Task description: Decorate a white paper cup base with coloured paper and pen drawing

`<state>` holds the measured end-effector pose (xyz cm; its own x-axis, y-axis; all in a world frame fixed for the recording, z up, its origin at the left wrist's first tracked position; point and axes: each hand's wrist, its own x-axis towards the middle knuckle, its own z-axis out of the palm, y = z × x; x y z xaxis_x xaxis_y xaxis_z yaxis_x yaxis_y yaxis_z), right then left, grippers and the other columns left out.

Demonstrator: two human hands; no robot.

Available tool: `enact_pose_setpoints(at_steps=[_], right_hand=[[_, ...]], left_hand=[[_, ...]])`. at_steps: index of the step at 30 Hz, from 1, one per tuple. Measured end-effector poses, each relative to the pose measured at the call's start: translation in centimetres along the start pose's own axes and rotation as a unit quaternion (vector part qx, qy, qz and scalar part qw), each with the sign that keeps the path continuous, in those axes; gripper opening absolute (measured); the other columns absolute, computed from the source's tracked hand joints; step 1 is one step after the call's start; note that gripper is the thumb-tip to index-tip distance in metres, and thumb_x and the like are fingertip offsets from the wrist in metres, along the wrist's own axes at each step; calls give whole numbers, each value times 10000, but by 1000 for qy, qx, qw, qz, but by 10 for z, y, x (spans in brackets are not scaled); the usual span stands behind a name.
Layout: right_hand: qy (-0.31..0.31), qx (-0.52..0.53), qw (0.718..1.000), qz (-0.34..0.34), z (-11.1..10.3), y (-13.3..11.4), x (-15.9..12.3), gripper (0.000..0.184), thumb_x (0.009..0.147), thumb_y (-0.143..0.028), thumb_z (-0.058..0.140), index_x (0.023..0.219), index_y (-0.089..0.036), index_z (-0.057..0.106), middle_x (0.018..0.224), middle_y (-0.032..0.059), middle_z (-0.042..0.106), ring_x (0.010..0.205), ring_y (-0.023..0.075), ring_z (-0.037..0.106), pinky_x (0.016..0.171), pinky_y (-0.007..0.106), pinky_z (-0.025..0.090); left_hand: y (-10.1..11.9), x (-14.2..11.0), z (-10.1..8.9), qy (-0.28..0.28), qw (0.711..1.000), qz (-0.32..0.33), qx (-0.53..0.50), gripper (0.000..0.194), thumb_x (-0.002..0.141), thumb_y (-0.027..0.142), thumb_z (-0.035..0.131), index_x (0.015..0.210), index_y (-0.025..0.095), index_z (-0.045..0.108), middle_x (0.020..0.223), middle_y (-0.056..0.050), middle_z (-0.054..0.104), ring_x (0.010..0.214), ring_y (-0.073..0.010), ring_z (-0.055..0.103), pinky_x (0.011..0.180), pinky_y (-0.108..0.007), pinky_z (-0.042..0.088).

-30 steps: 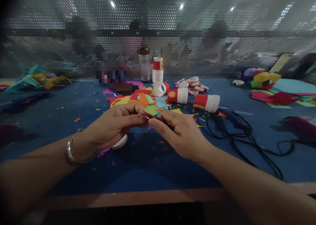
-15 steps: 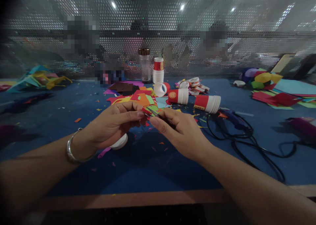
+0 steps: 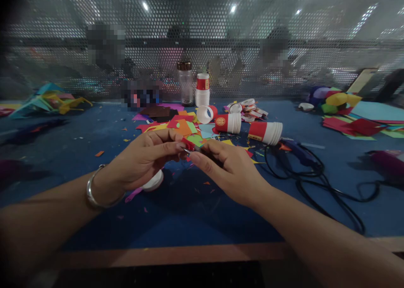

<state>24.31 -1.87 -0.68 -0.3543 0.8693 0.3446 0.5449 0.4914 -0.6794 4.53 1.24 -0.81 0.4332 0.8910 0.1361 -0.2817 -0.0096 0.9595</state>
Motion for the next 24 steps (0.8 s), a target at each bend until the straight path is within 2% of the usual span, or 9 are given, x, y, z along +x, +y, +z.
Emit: enact_pose_setpoints(at_steps=[13,19,24], right_hand=[[5,-11,1000,-12,0,1,0,445,975,-552,512,705,-199,536,596,-46,456,519,94,416,478,250,308],[3,-25,999,-22,0,0,0,405,990,-516,516,751,-197,589,622,-30,539,535,102,461,492,252,327],[7,-48,998,-31,-1,1,-2,396,991,-499,513,736,-203,580,595,-35,534,518,103,453,487,252,322]], left_hand=[[0,-1,1,13,1000,-5,3,157,706,237,826,738,139,708,701,13,675,686,-96,599,697,-234,443],[-6,-4,3,3,1000,-12,-3,119,731,208,808,754,138,715,751,-12,687,731,-116,616,752,-260,472],[-6,-4,3,-1,1000,-10,3,120,739,211,809,767,130,725,753,-21,686,726,-119,609,741,-260,467]])
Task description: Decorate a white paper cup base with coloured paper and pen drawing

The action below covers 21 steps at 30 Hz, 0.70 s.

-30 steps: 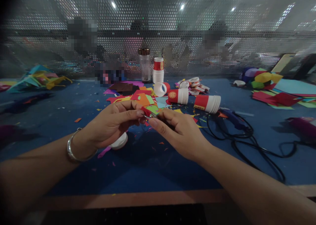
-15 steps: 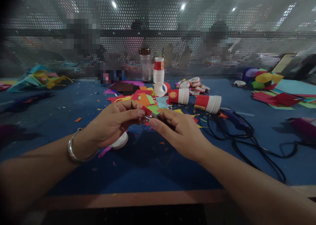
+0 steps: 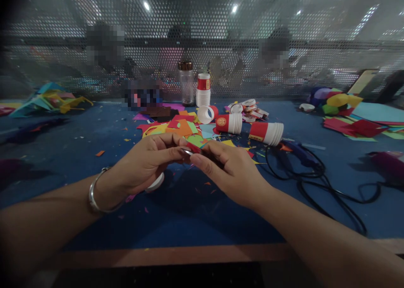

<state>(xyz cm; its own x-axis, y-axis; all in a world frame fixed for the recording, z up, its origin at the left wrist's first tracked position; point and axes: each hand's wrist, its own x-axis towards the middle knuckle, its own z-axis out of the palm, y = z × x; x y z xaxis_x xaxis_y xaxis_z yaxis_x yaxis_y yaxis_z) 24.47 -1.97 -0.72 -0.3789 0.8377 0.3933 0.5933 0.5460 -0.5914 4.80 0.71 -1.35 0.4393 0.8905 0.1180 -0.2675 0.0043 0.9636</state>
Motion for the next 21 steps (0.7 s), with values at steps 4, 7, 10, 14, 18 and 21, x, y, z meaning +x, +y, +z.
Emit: enact_pose_setpoints(at_steps=[4,7,10,14,18,21], right_hand=[[-1,-14,1000,1,0,1,-1,420,1000,-522,484,767,-196,609,644,-17,567,573,118,498,530,262,359],[-2,-29,1000,1,-1,0,-2,412,999,-515,481,783,-193,618,629,-22,549,558,119,482,527,269,352],[-2,-28,1000,1,-2,-2,-2,392,996,-499,487,782,-195,613,625,-20,553,554,119,487,523,266,357],[7,-18,1000,-12,-2,-3,-4,396,996,-505,501,770,-196,601,602,-30,537,531,108,470,507,255,348],[18,-19,999,-34,-2,-2,-6,397,1006,-503,503,764,-200,587,585,-43,505,514,99,439,499,250,330],[18,-20,999,-38,-2,-2,-6,369,1007,-486,511,778,-207,584,587,-43,511,512,102,442,495,250,325]], left_hand=[[1,-1,0,3,1000,-5,3,128,743,217,811,800,127,740,772,-25,695,740,-120,613,751,-260,473],[1,-1,0,-3,1000,-11,-10,128,745,213,815,791,126,733,770,-20,695,745,-116,621,758,-254,477],[2,-2,0,-14,999,-19,-40,127,741,199,823,767,130,721,769,-11,694,747,-110,630,776,-250,486],[3,-2,-1,-21,998,-31,-57,129,726,185,835,770,134,726,778,-11,706,753,-110,644,795,-250,492],[3,-2,-1,-29,997,-30,-61,132,721,174,839,769,130,725,779,-20,719,756,-116,662,790,-250,500],[3,-1,-1,-36,996,-26,-71,133,717,163,843,763,133,721,763,-11,719,740,-111,665,782,-246,503]])
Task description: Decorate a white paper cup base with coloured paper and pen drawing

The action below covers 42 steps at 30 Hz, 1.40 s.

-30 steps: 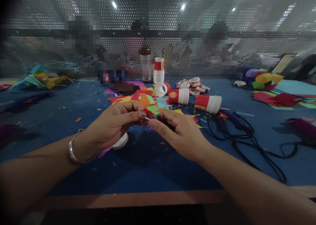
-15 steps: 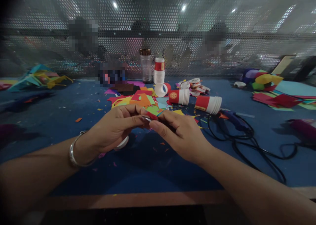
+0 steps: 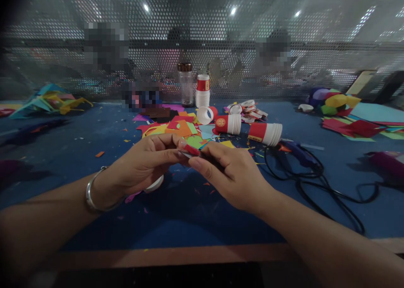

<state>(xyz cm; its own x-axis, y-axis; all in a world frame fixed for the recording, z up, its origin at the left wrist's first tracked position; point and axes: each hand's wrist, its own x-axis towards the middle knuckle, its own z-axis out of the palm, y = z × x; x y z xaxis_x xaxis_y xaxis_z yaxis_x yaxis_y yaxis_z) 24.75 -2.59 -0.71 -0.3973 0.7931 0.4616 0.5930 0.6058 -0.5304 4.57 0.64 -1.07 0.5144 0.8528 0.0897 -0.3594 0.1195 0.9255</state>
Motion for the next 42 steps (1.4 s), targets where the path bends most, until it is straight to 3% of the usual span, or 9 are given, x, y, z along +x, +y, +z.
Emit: enact_pose_setpoints(at_steps=[25,42], right_hand=[[-8,17,1000,12,-2,-3,1,356,998,-469,516,770,-206,590,594,-32,544,532,109,474,507,252,356],[-3,-15,1000,5,0,-1,2,376,1017,-458,485,748,-206,562,603,-35,508,544,110,467,519,261,345]], left_hand=[[0,1,2,9,999,-39,-19,158,667,180,852,711,150,704,715,7,710,711,-107,661,771,-248,504],[-3,2,1,1,1000,-6,-24,168,680,182,865,731,138,711,743,0,719,729,-103,666,778,-235,504]])
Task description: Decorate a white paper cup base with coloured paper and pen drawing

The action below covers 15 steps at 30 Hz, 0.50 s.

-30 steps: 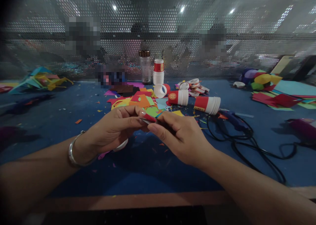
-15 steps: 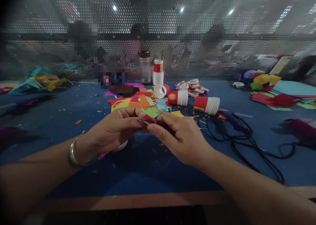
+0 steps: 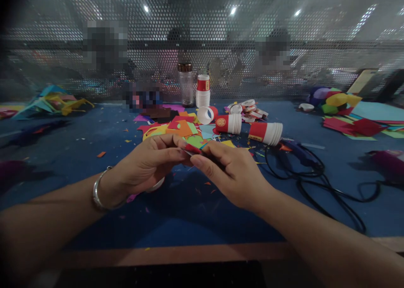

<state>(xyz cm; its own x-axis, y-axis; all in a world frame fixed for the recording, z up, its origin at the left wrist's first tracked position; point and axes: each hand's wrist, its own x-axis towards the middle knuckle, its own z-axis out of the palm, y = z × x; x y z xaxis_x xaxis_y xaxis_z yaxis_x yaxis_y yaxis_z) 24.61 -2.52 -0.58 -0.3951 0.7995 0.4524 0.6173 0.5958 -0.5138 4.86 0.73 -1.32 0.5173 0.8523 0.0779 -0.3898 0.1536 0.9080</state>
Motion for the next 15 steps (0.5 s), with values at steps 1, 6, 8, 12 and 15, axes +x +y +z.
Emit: enact_pose_setpoints(at_steps=[1,6,8,12,15], right_hand=[[-2,-2,1000,-1,0,0,0,376,1015,-456,487,747,-203,565,598,-38,503,538,107,464,517,259,344],[-3,-1,1000,14,-1,-1,0,403,1009,-484,471,758,-191,588,602,-34,500,537,110,465,511,264,342],[-6,0,1000,16,-1,-2,1,384,1005,-460,477,757,-190,590,603,-34,500,534,108,461,511,262,344],[-10,21,999,27,0,-1,2,386,997,-474,490,741,-197,577,616,-31,511,538,107,462,506,255,346],[-10,37,999,32,1,0,3,392,996,-488,492,738,-202,568,629,-29,502,550,111,459,510,257,348]], left_hand=[[0,0,0,3,1000,0,-2,172,673,176,866,727,138,707,737,2,716,726,-101,662,774,-231,500],[0,0,1,12,1000,-2,-11,171,658,159,859,702,144,694,714,9,712,716,-100,654,773,-233,492],[0,1,2,15,1000,-2,-10,157,665,155,847,695,147,694,709,9,714,714,-102,655,781,-242,491],[-1,2,2,23,1000,7,-7,137,662,146,832,690,147,699,719,6,717,706,-100,644,750,-241,473],[-1,3,0,36,999,18,-3,149,658,154,831,680,148,684,706,11,708,685,-94,629,711,-232,457]])
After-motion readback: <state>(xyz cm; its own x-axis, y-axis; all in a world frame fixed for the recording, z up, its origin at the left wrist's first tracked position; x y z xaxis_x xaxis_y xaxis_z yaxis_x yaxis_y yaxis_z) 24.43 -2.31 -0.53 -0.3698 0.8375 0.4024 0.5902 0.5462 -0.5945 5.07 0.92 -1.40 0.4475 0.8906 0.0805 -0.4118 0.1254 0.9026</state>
